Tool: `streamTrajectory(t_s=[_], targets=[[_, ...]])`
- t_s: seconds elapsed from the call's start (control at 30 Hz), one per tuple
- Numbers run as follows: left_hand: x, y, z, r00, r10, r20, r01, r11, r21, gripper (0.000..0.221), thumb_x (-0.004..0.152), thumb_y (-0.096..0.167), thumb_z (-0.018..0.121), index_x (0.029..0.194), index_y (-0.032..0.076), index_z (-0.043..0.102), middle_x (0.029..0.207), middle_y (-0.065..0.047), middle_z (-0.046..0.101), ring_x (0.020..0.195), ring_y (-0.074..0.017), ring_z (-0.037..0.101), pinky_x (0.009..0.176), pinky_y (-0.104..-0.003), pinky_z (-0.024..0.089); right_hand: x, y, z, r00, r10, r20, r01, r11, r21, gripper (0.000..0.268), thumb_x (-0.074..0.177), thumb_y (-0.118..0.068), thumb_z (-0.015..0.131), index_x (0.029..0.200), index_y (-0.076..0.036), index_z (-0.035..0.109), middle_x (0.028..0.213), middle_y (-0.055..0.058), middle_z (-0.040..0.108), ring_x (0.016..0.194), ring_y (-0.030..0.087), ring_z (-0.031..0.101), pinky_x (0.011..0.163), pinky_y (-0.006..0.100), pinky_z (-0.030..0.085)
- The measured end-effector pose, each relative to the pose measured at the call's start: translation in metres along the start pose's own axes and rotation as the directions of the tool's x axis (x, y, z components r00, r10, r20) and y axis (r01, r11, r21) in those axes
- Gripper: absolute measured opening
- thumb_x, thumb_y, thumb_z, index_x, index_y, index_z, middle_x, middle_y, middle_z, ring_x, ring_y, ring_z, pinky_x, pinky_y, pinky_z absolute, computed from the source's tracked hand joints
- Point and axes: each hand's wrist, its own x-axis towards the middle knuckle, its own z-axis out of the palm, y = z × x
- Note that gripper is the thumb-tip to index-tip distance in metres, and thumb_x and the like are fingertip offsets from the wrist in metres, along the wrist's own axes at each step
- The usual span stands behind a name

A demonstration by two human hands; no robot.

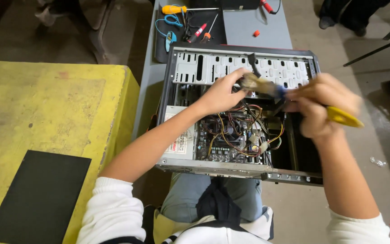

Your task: Cleaning the interior of a desktop computer case by brushing dust off the motherboard, power supply, and other internal components.

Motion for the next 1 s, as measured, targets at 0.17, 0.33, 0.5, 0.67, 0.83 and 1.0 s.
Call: streamTrajectory(t_s=[0.17, 0.33, 0.5, 0.67, 0.83, 1.0], targets=[[0.004, 0.006, 0.008, 0.998, -0.062, 0.021, 0.065, 0.988, -0.143, 0.038, 0.088, 0.009, 0.058, 0.126, 0.007, 0.053, 0.118, -0.012, 0.072, 0.080, -0.0165, 0.075, 0.063, -0.024, 0.057, -0.023, 0.011, 0.002, 0.988, -0.130, -0.088, 0.138, 0.987, 0.087, 0.015, 0.082, 0.009, 0.043, 0.069, 0.008, 0.052, 0.071, 0.019, 0.060, 0.065, 0.028, 0.063, 0.065, 0.035, 0.050], [0.008, -0.008, 0.016, 0.998, -0.038, 0.047, 0.046, 0.984, -0.170, 0.035, 0.093, 0.009, 0.061, 0.126, 0.014, 0.053, 0.102, -0.009, 0.076, 0.071, -0.0135, 0.071, 0.054, -0.021, 0.051, -0.021, 0.000, -0.010, 0.988, -0.139, -0.071, 0.131, 0.985, -0.110, 0.021, 0.094, 0.015, 0.057, 0.076, 0.015, 0.069, 0.067, 0.018, 0.059, 0.056, 0.025, 0.047, 0.057, 0.035, 0.032], [0.002, -0.011, 0.014, 0.994, -0.014, 0.105, 0.021, 0.997, -0.068, 0.067, 0.074, 0.003, 0.063, 0.135, 0.011, 0.038, 0.096, -0.013, 0.066, 0.067, -0.0202, 0.064, 0.053, -0.028, 0.051, 0.001, -0.035, 0.002, 0.990, 0.107, 0.092, -0.109, 0.994, 0.017, 0.014, 0.075, 0.006, 0.047, 0.066, 0.010, 0.057, 0.066, 0.015, 0.059, 0.052, 0.021, 0.041, 0.057, 0.029, 0.034], [0.004, -0.005, 0.020, 0.990, 0.023, 0.138, 0.032, 0.925, -0.378, 0.041, 0.079, 0.004, 0.073, 0.113, 0.006, 0.050, 0.088, -0.005, 0.064, 0.078, -0.0165, 0.067, 0.073, -0.029, 0.061, -0.013, -0.026, -0.003, 0.968, -0.251, -0.004, 0.250, 0.967, -0.048, 0.022, 0.084, 0.021, 0.068, 0.085, 0.002, 0.056, 0.076, 0.015, 0.063, 0.066, 0.023, 0.058, 0.065, 0.033, 0.052], [0.004, 0.001, 0.024, 0.951, -0.065, 0.302, 0.175, 0.919, -0.354, 0.033, 0.075, 0.017, 0.078, 0.100, 0.009, 0.056, 0.084, -0.011, 0.072, 0.059, -0.0128, 0.058, 0.051, -0.022, 0.051, -0.003, -0.032, -0.015, 0.997, -0.062, 0.050, 0.065, 0.996, -0.061, 0.017, 0.081, 0.010, 0.057, 0.065, 0.011, 0.061, 0.065, 0.015, 0.050, 0.053, 0.025, 0.037, 0.056, 0.035, 0.029], [0.002, -0.005, 0.017, 0.956, 0.150, 0.252, 0.022, 0.820, -0.573, 0.040, 0.075, -0.010, 0.072, 0.109, 0.008, 0.059, 0.096, -0.010, 0.071, 0.079, -0.0176, 0.069, 0.066, -0.026, 0.061, 0.003, -0.029, 0.005, 0.999, -0.022, 0.047, 0.019, 0.998, 0.060, 0.023, 0.089, -0.002, 0.036, 0.070, 0.005, 0.048, 0.056, 0.014, 0.059, 0.043, 0.019, 0.047, 0.054, 0.029, 0.040]])
